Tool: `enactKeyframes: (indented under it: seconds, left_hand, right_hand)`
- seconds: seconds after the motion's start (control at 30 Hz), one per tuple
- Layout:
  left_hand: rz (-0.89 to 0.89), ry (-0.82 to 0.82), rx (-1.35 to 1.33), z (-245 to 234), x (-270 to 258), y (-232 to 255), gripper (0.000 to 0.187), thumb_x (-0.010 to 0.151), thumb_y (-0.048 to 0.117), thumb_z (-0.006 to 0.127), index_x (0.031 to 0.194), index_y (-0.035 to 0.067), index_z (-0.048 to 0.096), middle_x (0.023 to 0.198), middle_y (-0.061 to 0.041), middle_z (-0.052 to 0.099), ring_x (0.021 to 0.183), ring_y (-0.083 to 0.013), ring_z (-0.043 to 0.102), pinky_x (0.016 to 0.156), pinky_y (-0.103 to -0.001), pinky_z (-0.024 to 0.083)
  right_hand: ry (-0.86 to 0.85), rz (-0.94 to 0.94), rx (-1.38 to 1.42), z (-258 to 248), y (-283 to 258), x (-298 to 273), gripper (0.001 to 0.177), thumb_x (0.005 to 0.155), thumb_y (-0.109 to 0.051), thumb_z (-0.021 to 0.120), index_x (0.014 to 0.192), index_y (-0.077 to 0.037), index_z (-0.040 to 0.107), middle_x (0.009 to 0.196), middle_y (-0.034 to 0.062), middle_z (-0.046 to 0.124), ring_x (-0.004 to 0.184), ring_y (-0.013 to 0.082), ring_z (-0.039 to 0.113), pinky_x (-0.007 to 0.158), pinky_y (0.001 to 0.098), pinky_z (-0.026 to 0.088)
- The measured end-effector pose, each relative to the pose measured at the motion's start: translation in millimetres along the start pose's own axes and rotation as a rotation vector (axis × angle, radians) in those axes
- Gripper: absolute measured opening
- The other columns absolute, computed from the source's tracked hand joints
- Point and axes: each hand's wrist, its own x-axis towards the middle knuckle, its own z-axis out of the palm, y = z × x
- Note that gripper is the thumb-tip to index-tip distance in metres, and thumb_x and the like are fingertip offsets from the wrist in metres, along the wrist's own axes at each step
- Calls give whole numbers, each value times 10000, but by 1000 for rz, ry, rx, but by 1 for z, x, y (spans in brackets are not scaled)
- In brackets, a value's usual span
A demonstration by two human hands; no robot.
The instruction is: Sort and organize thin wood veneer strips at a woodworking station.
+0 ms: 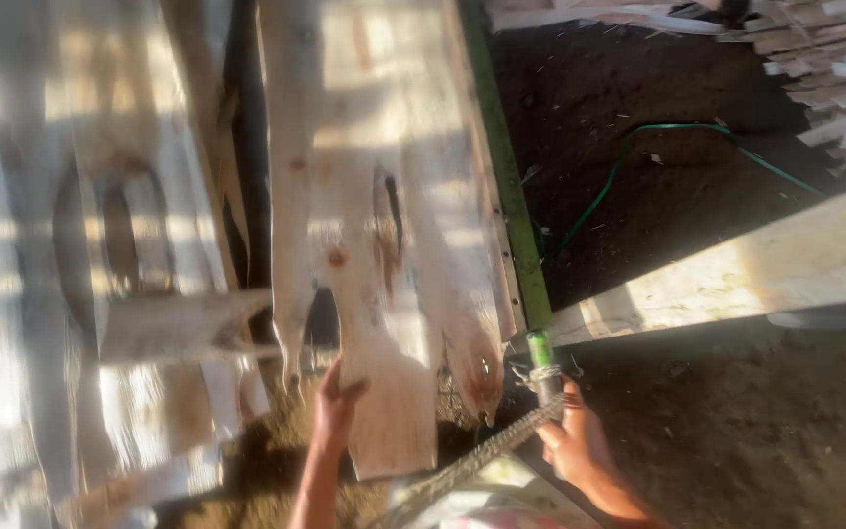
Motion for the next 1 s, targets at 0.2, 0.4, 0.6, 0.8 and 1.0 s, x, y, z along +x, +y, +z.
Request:
enactKeyframes:
  seconds: [0.2, 0.4, 0.6, 0.8, 1.0]
  left_hand:
    - [-50, 3, 21, 1, -3, -30, 690, 834, 30, 710, 1488, 58, 494, 1325, -165, 676, 1166, -277, 671, 989, -449, 576]
    - [-15, 48, -36, -11, 0, -35, 709, 819, 27, 730, 1484, 64, 487, 1343, -150, 662, 1187, -277, 663, 1018, -420, 566]
    - [81, 27, 33, -2, -1, -6, 664, 835, 17, 697, 1471, 43, 511, 1336, -136, 673, 1186, -265, 668, 1010, -398, 579]
    - [79, 29, 26, -2, 0, -9, 670, 832, 5, 677, 1478, 36, 499, 1321, -136, 681, 1160, -257, 680, 992, -386, 587]
    - [46, 47, 58, -8, 12, -21, 703, 819, 10, 679, 1495, 30, 485, 1322, -179, 678, 1148, -281, 685, 976, -401, 592]
  right_hand:
    - [91, 4, -34, 15, 93, 59, 563, 876, -139, 637, 1393, -104, 418, 612, 109, 600, 389, 195, 545, 365, 371, 449]
    - [5, -72, 30, 7, 38, 24, 523, 836, -127, 681, 1312, -65, 474, 645, 93, 611, 385, 196, 542, 360, 371, 438]
    - [30, -80, -4, -6, -6, -1, 522, 815, -130, 701, 1286, -98, 478, 692, 100, 655, 389, 204, 575, 380, 368, 473]
    - [-15, -32, -14, -19, -29, -15, 478, 836, -130, 727, 1253, -79, 500, 743, 82, 652, 429, 174, 583, 412, 347, 486]
    - [110, -86, -22, 6, -7, -8, 546, 821, -117, 687, 1339, -153, 519, 757, 88, 660, 457, 185, 549, 439, 357, 477]
